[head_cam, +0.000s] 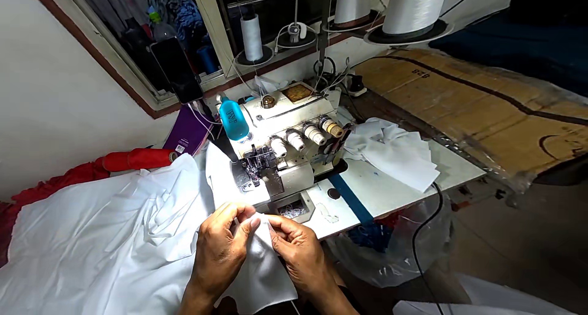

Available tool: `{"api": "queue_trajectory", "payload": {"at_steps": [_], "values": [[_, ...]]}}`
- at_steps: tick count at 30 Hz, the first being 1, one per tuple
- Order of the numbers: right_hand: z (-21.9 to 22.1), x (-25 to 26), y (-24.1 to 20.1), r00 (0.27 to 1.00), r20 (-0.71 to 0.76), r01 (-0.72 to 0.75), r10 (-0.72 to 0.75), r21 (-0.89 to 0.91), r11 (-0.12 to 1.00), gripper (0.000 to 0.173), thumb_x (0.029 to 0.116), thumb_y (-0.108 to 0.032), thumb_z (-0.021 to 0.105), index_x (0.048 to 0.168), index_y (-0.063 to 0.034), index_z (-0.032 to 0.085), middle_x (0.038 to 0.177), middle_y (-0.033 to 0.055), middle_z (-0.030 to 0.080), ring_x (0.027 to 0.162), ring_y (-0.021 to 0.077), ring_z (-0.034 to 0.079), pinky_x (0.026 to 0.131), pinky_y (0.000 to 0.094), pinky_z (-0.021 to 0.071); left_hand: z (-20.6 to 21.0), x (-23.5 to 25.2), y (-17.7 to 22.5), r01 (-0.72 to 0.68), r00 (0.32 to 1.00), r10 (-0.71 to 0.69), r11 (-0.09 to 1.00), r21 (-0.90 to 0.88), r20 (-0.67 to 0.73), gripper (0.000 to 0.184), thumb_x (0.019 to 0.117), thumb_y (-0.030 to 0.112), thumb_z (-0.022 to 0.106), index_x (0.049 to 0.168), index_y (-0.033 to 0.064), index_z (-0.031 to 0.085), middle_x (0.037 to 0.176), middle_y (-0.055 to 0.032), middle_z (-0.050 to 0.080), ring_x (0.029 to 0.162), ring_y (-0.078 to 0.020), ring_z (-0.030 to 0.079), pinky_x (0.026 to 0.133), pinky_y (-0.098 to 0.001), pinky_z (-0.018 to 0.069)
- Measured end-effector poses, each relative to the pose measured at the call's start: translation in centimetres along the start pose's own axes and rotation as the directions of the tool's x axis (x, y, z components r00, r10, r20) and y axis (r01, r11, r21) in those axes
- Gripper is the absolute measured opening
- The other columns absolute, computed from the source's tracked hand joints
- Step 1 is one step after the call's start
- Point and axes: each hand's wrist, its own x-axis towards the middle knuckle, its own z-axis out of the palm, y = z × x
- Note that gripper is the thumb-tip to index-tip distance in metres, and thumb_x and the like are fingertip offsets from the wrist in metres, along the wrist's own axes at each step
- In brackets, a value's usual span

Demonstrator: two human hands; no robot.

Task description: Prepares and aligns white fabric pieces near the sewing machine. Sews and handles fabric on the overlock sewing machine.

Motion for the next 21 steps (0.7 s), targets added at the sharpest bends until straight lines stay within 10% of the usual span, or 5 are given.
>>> {"api": "queue_trajectory", "payload": {"at_steps": [4,8,12,16,21], "values": [[-0.9,-0.3,1.0,0.992,0.079,0.098,-0.099,0.006,0.995,0.024,0.1006,-0.005,0.052,0.111,0.0032,0.073,0.104,0.0048,0.075,0.094,0.0052,0.07,0.087,0.0221,0.0583,-0.1,0.2,-0.5,-0.016,0.995,0.015,1.0,0.005,0.103,0.017,0.0938,0.03,0.067,0.096,0.0193,0.079,0.086,0.0103,0.068,0.079,0.0028,0.062,0.071,-0.0154,0.0523],[-1.4,-1.7,2.5,0.993,0.115,-0.019,0.018,0.007,1.0,0.025,0.0987,-0.024,0.068,0.108,-0.0012,0.072,0.083,-0.0008,0.074,0.073,0.0046,0.07,0.068,0.0237,0.0601,0.5,0.0,-1.0,-0.075,0.993,0.08,0.995,-0.064,0.091,0.017,0.0978,0.026,0.062,0.091,0.0169,0.075,0.119,0.0028,0.071,0.116,-0.0086,0.063,0.097,-0.0281,0.0518],[-1.6,-1.3,2.2,0.997,0.073,-0.012,0.024,-0.159,0.987,0.018,0.0963,-0.025,0.071,0.092,-0.0077,0.074,0.065,-0.0077,0.063,0.055,-0.0028,0.055,0.053,0.0164,0.0468,-0.5,2.1,0.1,-0.072,0.995,0.07,0.997,0.025,0.072,0.018,0.098,0.026,0.06,0.094,0.0149,0.073,0.085,0.0082,0.069,0.075,0.0022,0.062,0.068,-0.0165,0.0521],[-1.3,-0.1,2.5,0.996,-0.033,-0.086,0.083,-0.131,0.988,0.014,0.0962,-0.019,0.069,0.092,-0.0058,0.073,0.064,-0.0044,0.063,0.054,0.002,0.057,0.052,0.0196,0.0495,1.2,4.3,-1.2,-0.021,0.999,0.026,0.983,0.184,-0.025,0.005,0.0881,0.022,0.069,0.088,0.0187,0.073,0.081,0.0084,0.066,0.078,-0.0071,0.063,0.07,-0.0296,0.0526],[-1.0,-0.5,3.0,0.966,-0.157,-0.212,0.206,-0.023,0.977,0.006,0.0934,-0.007,0.069,0.094,-0.0026,0.073,0.07,-0.0006,0.069,0.061,0.0035,0.064,0.058,0.0204,0.0547,4.2,4.0,-2.7,-0.043,0.997,0.065,0.926,0.376,-0.048,0.026,0.0971,0.021,0.045,0.102,0.008,0.067,0.126,-0.0112,0.065,0.122,-0.0322,0.057,0.097,-0.0505,0.0463]]}}
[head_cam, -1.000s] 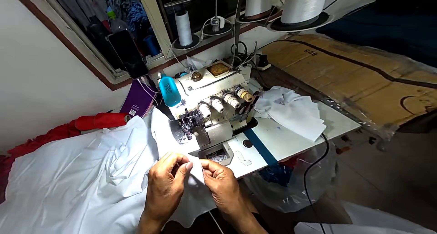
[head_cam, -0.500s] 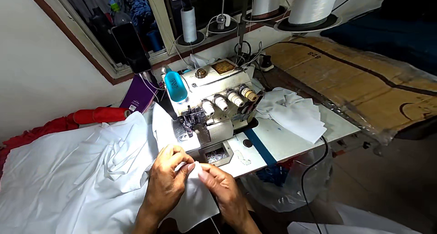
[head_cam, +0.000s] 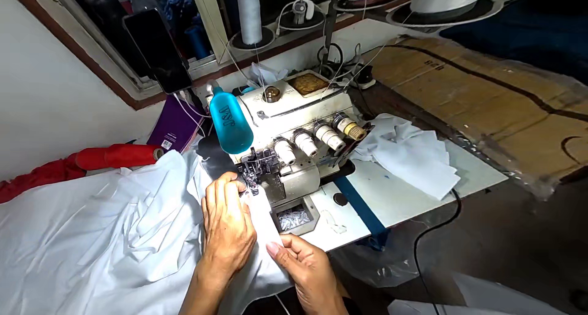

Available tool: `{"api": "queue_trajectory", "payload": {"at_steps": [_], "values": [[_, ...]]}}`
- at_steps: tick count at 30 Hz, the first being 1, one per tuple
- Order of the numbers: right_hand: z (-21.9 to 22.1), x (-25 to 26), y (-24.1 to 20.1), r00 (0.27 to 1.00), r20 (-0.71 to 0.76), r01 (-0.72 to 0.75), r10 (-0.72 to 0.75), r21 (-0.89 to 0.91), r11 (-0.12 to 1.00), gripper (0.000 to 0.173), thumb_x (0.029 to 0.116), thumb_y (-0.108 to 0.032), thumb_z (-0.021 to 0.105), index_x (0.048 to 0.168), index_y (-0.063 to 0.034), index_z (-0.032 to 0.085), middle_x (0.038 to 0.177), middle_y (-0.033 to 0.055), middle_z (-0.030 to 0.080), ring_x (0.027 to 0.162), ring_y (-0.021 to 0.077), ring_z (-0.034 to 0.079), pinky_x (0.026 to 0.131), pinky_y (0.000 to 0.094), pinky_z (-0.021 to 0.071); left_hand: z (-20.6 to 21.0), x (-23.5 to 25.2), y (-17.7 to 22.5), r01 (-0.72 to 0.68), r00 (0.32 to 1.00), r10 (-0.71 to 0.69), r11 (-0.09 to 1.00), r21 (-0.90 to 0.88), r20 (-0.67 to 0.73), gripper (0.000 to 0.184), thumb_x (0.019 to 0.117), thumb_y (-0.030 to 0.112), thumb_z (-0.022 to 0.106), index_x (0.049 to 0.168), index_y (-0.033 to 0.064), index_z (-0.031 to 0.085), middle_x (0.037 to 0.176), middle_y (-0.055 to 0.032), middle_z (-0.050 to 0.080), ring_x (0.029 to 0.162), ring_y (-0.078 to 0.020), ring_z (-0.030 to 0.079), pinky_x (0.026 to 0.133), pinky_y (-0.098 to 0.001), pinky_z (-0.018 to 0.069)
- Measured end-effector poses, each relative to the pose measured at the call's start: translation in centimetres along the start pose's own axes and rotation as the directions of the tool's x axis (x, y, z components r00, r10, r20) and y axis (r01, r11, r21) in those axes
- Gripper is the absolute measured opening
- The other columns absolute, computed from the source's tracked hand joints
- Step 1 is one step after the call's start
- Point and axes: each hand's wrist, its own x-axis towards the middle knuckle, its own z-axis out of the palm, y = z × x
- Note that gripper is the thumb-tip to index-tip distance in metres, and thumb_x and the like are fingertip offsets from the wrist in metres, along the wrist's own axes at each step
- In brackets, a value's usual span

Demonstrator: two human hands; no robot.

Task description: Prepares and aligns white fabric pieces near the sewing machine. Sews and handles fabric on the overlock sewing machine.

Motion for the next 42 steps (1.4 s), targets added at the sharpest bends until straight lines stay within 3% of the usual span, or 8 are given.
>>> {"api": "queue_trajectory", "payload": {"at_steps": [8,13,15,17,21,31,36,42], "values": [[1.7,2.5,-0.8,0.996,-0.058,0.068,-0.069,-0.011,0.998,0.01,0.0944,-0.012,0.069,0.092,-0.0035,0.074,0.069,0.0002,0.068,0.061,0.0051,0.063,0.057,0.0207,0.0532,0.9,3.8,-0.3,0.078,0.988,-0.101,0.98,0.185,0.119,0.037,0.0976,0.021,0.044,0.118,-0.0072,0.058,0.13,-0.0281,0.057,0.13,-0.0436,0.051,0.095,-0.0566,0.044],[-0.8,-0.1,1.3,0.992,0.096,0.075,-0.087,0.127,0.989,0.032,0.1054,-0.017,0.045,0.109,-0.001,0.073,0.092,-0.0001,0.073,0.084,0.0039,0.068,0.08,0.0245,0.0575,-0.2,1.8,-1.0,-0.072,0.996,0.073,0.997,0.029,-0.043,0.028,0.0965,0.022,0.049,0.102,0.004,0.069,0.128,-0.0177,0.065,0.128,-0.0357,0.055,0.099,-0.0538,0.0453],[-1.9,-1.4,2.0,0.973,0.216,0.041,-0.084,0.195,0.98,0.029,0.0981,-0.01,0.05,0.117,0.0015,0.068,0.098,0.0002,0.074,0.089,0.0044,0.069,0.08,0.0242,0.0572,-1.7,-1.1,0.2,-0.146,0.984,0.144,0.989,-0.009,-0.108,0.026,0.098,0.024,0.055,0.105,0.008,0.075,0.132,-0.0122,0.067,0.128,-0.0297,0.059,0.102,-0.0482,0.0481],[-2.3,-2.3,1.9,0.964,0.257,0.019,-0.074,0.209,0.978,0.034,0.0891,0.002,0.061,0.123,0.0063,0.063,0.101,0.0053,0.077,0.092,0.0091,0.073,0.082,0.0269,0.0608,-2.9,-4.9,1.6,-0.193,0.975,0.183,0.979,-0.068,-0.125,0.022,0.0936,0.025,0.063,0.103,0.0115,0.078,0.119,-0.0099,0.074,0.115,-0.0268,0.066,0.095,-0.0434,0.052],[-1.5,-2.9,1.3,0.986,0.161,0.018,-0.043,0.157,0.987,0.027,0.0909,0.006,0.062,0.118,0.005,0.067,0.093,0.0049,0.077,0.083,0.0076,0.073,0.078,0.0248,0.0606,-2.4,-9.8,2.7,-0.246,0.969,0.242,0.966,-0.075,-0.058,0.019,0.0933,0.027,0.065,0.106,0.0191,0.077,0.114,-0.0039,0.073,0.112,-0.0205,0.063,0.095,-0.0357,0.0496],[-1.5,-3.8,-0.1,0.995,0.095,-0.042,0.023,0.209,0.977,0.024,0.0921,0.005,0.061,0.115,0.0063,0.068,0.093,0.0085,0.077,0.085,0.0118,0.075,0.081,0.0277,0.0624,-2.0,-10.6,1.2,-0.456,0.866,0.447,0.89,0.015,-0.222,0.012,0.0941,0.016,0.065,0.095,0.0142,0.077,0.098,-0.003,0.074,0.095,-0.0166,0.065,0.088,-0.0304,0.0501],[-1.5,-3.9,-0.6,0.993,0.12,-0.047,0.02,0.23,0.972,0.022,0.093,0.005,0.057,0.112,0.0067,0.068,0.091,0.0086,0.077,0.083,0.0126,0.075,0.081,0.0292,0.0631,-2.0,-10.4,1.8,-0.422,0.887,0.417,0.906,0.021,-0.196,0.017,0.0969,0.023,0.065,0.104,0.0134,0.077,0.105,-0.0046,0.074,0.098,-0.0168,0.066,0.088,-0.0292,0.0515],[-1.7,-3.9,-1.0,0.991,0.128,-0.064,0.036,0.222,0.973,0.025,0.0954,0.004,0.056,0.118,0.0091,0.066,0.097,0.0122,0.077,0.086,0.0169,0.076,0.083,0.033,0.0642,-2.2,-10.2,1.5,-0.472,0.863,0.457,0.881,-0.022,-0.217,0.012,0.0946,0.015,0.066,0.098,0.0122,0.077,0.1,-0.0047,0.073,0.096,-0.0168,0.065,0.088,-0.0289,0.0523]]}}
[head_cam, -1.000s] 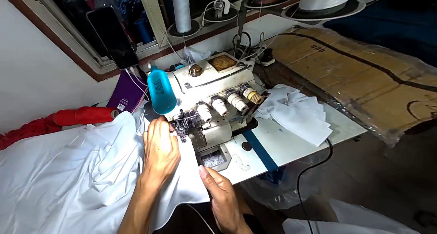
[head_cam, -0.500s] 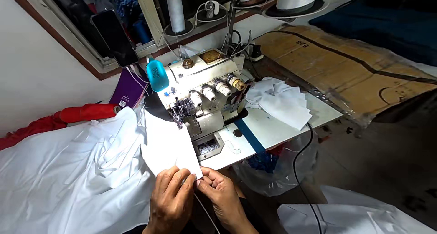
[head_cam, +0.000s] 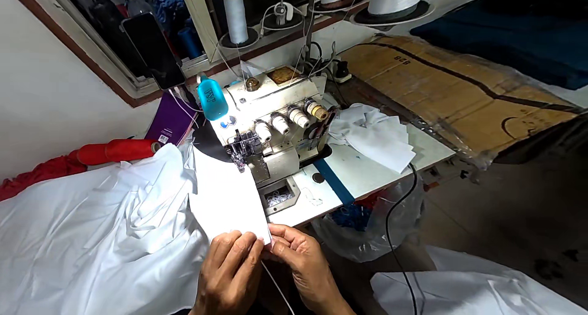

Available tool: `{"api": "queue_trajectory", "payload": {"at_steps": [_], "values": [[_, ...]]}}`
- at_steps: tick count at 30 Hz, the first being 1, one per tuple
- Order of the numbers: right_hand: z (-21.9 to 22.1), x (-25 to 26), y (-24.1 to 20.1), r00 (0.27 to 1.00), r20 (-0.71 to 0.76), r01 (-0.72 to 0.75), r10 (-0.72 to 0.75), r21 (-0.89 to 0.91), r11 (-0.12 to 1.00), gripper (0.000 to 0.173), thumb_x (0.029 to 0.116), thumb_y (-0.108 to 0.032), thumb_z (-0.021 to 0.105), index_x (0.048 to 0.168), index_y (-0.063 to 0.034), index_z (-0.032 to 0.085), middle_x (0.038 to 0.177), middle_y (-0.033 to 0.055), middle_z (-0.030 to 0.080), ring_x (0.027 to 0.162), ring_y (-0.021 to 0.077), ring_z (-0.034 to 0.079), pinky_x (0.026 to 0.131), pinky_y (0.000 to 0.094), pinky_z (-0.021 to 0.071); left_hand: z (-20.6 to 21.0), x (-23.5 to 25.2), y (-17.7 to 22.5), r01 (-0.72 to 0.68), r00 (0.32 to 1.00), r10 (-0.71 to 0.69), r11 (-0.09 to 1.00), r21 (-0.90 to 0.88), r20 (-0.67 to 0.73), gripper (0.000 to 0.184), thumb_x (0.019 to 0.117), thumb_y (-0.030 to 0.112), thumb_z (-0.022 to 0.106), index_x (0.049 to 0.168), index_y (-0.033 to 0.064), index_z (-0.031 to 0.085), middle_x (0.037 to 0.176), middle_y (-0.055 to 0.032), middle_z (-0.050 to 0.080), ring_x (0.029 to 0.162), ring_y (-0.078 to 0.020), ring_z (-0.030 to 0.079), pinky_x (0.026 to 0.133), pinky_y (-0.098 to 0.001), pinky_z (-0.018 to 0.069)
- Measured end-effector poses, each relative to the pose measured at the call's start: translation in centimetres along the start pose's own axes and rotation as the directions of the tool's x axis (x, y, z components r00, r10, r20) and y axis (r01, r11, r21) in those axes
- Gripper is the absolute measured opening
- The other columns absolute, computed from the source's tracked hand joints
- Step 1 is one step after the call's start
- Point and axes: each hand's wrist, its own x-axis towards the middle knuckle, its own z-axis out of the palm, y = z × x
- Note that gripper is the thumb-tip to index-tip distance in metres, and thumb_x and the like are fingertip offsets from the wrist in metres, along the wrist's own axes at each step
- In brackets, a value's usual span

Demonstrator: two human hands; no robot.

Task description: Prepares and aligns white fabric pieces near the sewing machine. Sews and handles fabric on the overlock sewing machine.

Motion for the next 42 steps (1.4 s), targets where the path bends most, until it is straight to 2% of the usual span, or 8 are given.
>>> {"api": "queue_trajectory", "payload": {"at_steps": [7,12,17,24,31,34,39,42], "values": [[0.5,0.1,-0.9,0.992,-0.018,-0.122,0.125,0.106,0.987,0.021,0.098,-0.004,0.059,0.111,0.0076,0.069,0.091,0.0119,0.076,0.081,0.0185,0.076,0.077,0.0344,0.065,-0.4,-0.8,-0.3,-0.063,0.997,0.062,0.998,0.03,0.039,0.014,0.0957,0.015,0.066,0.102,0.0114,0.078,0.103,-0.0058,0.073,0.095,-0.0176,0.063,0.088,-0.0297,0.0493],[1.1,0.3,-1.0,0.974,-0.066,-0.208,0.216,0.111,0.972,0.012,0.0953,0.001,0.066,0.104,0.0065,0.071,0.084,0.0109,0.076,0.072,0.0154,0.074,0.07,0.0312,0.0642,-1.4,1.7,0.0,0.17,0.981,-0.156,0.978,-0.12,0.112,0.022,0.0976,0.029,0.062,0.093,0.015,0.078,0.103,-0.002,0.076,0.105,-0.0151,0.067,0.094,-0.0322,0.0521],[1.8,0.9,-1.2,0.97,-0.099,-0.211,0.222,0.11,0.971,0.012,0.0947,0.001,0.066,0.103,0.007,0.07,0.083,0.0128,0.076,0.07,0.0179,0.074,0.068,0.033,0.0643,1.5,3.6,-1.7,0.306,0.933,-0.336,0.929,0.209,0.126,0.044,0.1031,0.033,0.044,0.12,0.0066,0.076,0.128,-0.0165,0.07,0.122,-0.036,0.064,0.104,-0.0486,0.0505],[2.7,5.3,-1.7,0.982,-0.102,-0.154,0.159,0.056,0.986,0.01,0.0964,0.0,0.063,0.101,0.0066,0.069,0.078,0.0108,0.073,0.066,0.0143,0.072,0.065,0.028,0.0621,2.5,5.6,-3.0,0.419,0.859,-0.488,0.845,0.332,0.158,0.045,0.0997,0.026,0.042,0.125,0.008,0.074,0.136,-0.0153,0.066,0.129,-0.0358,0.061,0.105,-0.0506,0.0496],[3.5,9.4,-1.5,0.974,-0.222,-0.064,0.047,-0.07,0.995,0.03,0.0894,0.001,0.068,0.062,-0.0029,0.058,0.055,0.0078,0.065,0.047,0.0113,0.062,0.046,0.0236,0.0521,4.2,7.9,-5.5,0.493,0.796,-0.581,0.785,0.375,0.171,0.047,0.1003,0.022,0.038,0.135,0.0084,0.067,0.148,-0.0146,0.057,0.137,-0.0382,0.053,0.112,-0.059,0.0393],[4.0,10.4,-1.5,0.961,-0.277,-0.035,-0.003,-0.132,0.991,0.042,0.0902,0.0,0.068,0.054,-0.0086,0.048,0.049,0.0051,0.06,0.039,0.009,0.057,0.038,0.0211,0.045,4.6,9.4,-6.0,0.553,0.698,-0.677,0.716,0.426,0.232,0.048,0.1019,0.021,0.039,0.143,0.0087,0.06,0.155,-0.0155,0.049,0.144,-0.0389,0.044,0.116,-0.0599,0.0321],[4.1,10.3,-0.9,0.935,-0.341,0.031,-0.093,-0.181,0.983,0.04,0.0928,-0.002,0.066,0.058,-0.0092,0.048,0.048,0.0036,0.058,0.039,0.0096,0.057,0.038,0.0224,0.047,4.3,11.7,-6.0,0.656,0.454,-0.832,0.554,0.513,0.318,0.056,0.1072,0.032,0.037,0.159,0.0113,0.038,0.167,-0.0181,0.027,0.15,-0.0453,0.029,0.111,-0.0601,0.0387],[3.8,9.3,0.1,0.925,-0.351,0.053,-0.145,-0.259,0.964,0.036,0.0988,-0.009,0.062,0.064,-0.007,0.055,0.052,0.0017,0.06,0.043,0.01,0.059,0.043,0.0248,0.0529,3.4,11.5,-6.1,0.729,0.368,-0.864,0.497,0.471,0.342,0.062,0.1079,0.037,0.039,0.162,0.0097,0.029,0.17,-0.0178,0.018,0.144,-0.0438,0.039,0.107,-0.0552,0.044]]}}
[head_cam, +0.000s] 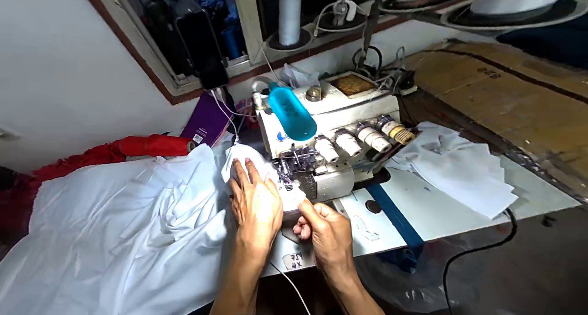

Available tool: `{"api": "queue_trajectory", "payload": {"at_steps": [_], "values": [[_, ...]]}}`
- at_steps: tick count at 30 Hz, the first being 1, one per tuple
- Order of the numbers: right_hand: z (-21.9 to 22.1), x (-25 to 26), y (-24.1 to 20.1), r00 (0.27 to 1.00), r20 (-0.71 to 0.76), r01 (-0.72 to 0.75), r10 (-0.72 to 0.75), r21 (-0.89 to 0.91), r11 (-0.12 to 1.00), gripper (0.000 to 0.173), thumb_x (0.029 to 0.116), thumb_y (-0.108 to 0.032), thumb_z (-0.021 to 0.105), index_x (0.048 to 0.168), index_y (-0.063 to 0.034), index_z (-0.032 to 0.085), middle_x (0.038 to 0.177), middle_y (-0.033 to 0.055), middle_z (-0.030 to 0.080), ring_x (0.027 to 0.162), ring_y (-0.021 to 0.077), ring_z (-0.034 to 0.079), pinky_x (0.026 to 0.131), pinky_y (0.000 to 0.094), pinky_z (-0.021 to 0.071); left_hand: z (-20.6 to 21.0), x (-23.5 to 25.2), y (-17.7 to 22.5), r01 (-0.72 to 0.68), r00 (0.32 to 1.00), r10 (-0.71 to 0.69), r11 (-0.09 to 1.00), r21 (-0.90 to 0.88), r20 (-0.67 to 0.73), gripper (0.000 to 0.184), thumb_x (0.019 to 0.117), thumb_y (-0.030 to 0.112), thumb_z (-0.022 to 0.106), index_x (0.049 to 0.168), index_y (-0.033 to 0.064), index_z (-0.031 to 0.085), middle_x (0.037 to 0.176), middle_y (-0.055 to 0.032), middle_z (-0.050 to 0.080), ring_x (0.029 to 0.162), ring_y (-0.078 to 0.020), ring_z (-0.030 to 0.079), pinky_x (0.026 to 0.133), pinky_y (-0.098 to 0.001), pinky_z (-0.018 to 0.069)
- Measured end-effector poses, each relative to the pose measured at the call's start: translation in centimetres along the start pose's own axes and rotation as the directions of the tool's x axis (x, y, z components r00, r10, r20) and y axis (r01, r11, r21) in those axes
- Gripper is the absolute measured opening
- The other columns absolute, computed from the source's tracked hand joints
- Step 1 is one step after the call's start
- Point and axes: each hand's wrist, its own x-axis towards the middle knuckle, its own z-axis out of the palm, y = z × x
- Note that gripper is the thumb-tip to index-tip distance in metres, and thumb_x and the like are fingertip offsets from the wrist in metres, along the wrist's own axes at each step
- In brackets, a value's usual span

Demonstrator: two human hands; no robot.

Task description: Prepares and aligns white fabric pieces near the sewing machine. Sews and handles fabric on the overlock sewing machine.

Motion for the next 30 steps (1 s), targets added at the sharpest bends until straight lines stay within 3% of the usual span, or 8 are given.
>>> {"api": "queue_trajectory", "payload": {"at_steps": [7,13,17,19,21,24,27,30], "values": [[0.9,-3.7,0.4,0.951,0.297,-0.067,0.091,-0.088,0.994,0.037,0.1096,-0.024,0.046,0.1,-0.0034,0.075,0.084,0.002,0.076,0.072,0.0103,0.071,0.066,0.0265,0.0597,4.2,-6.6,-5.5,-0.204,0.876,0.059,0.945,-0.256,-0.479,0.047,0.1013,0.02,0.052,0.136,-0.0116,0.057,0.126,-0.0293,0.064,0.107,-0.0376,0.069,0.088,-0.0465,0.0592],[-0.2,-2.0,-0.9,0.86,0.444,-0.447,0.253,0.413,0.793,0.062,0.1124,-0.038,0.015,0.098,-0.0047,0.065,0.081,0.0058,0.073,0.077,0.0143,0.071,0.073,0.0328,0.0598,6.9,-10.9,-7.5,-0.475,0.72,0.355,0.878,-0.051,-0.596,0.028,0.0863,0.011,0.07,0.107,-0.0073,0.07,0.099,-0.0209,0.072,0.073,-0.0258,0.073,0.061,-0.0354,0.0607],[-2.1,0.6,0.8,0.95,0.255,-0.31,0.182,0.847,0.433,0.065,0.1132,-0.037,0.024,0.057,-0.0178,0.05,0.044,-0.0071,0.046,0.039,0.0046,0.049,0.045,0.0205,0.0473,5.8,-9.4,-9.3,-0.716,0.532,0.633,0.691,0.101,-0.563,0.02,0.0872,0.014,0.062,0.098,0.0124,0.078,0.085,-0.0057,0.072,0.062,-0.0166,0.066,0.053,-0.0298,0.0528],[-3.0,0.1,1.3,0.973,0.221,-0.211,0.073,0.707,0.675,0.065,0.1131,-0.029,0.022,0.054,-0.019,0.047,0.044,-0.0061,0.048,0.04,0.0047,0.051,0.048,0.0213,0.0487,3.5,-10.7,-10.6,-0.76,0.551,0.69,0.648,0.06,-0.469,0.017,0.0907,0.021,0.064,0.097,0.018,0.079,0.087,-0.0039,0.074,0.067,-0.017,0.067,0.057,-0.0313,0.0531],[-3.0,-1.4,1.7,0.934,0.347,-0.163,0.089,0.19,0.968,0.047,0.1096,-0.023,0.037,0.078,-0.0038,0.066,0.073,0.0054,0.07,0.069,0.0126,0.068,0.067,0.03,0.0588,1.2,-12.5,-12.4,-0.798,0.585,0.757,0.602,-0.035,-0.292,0.025,0.0879,0.034,0.065,0.099,0.0173,0.081,0.094,-0.0066,0.077,0.071,-0.0214,0.068,0.061,-0.037,0.0536],[-0.2,-3.0,2.2,0.752,0.593,-0.055,0.288,-0.379,0.924,0.042,0.0937,-0.043,0.07,0.118,-0.0081,0.071,0.104,0.005,0.074,0.096,0.0158,0.071,0.09,0.0416,0.0578,-0.7,-13.7,-14.0,-0.793,0.586,0.81,0.567,-0.223,-0.024,0.056,0.0856,0.064,0.062,0.106,0.0152,0.08,0.108,-0.01,0.076,0.086,-0.0266,0.069,0.071,-0.0437,0.0553],[2.0,-4.1,2.2,0.776,0.601,0.109,0.191,-0.426,0.898,0.033,0.0947,-0.044,0.068,0.097,-0.0113,0.073,0.082,0.0013,0.07,0.078,0.0134,0.067,0.075,0.0405,0.0546,-1.0,-12.4,-15.0,-0.599,0.772,0.628,0.664,-0.446,-0.102,0.048,0.1013,0.047,0.057,0.102,0.0038,0.079,0.106,-0.0112,0.077,0.1,-0.0213,0.072,0.09,-0.0408,0.0587],[1.4,-5.4,1.5,0.794,0.604,0.299,-0.063,-0.298,0.907,0.033,0.0986,-0.041,0.062,0.085,-0.0124,0.073,0.069,-0.0035,0.066,0.065,0.0057,0.063,0.061,0.0316,0.0518,0.4,-9.9,-12.4,-0.279,0.933,0.151,0.877,-0.392,-0.327,0.038,0.0923,0.027,0.069,0.117,-0.0015,0.07,0.109,-0.0143,0.071,0.08,-0.0195,0.067,0.068,-0.0376,0.0564]]}}
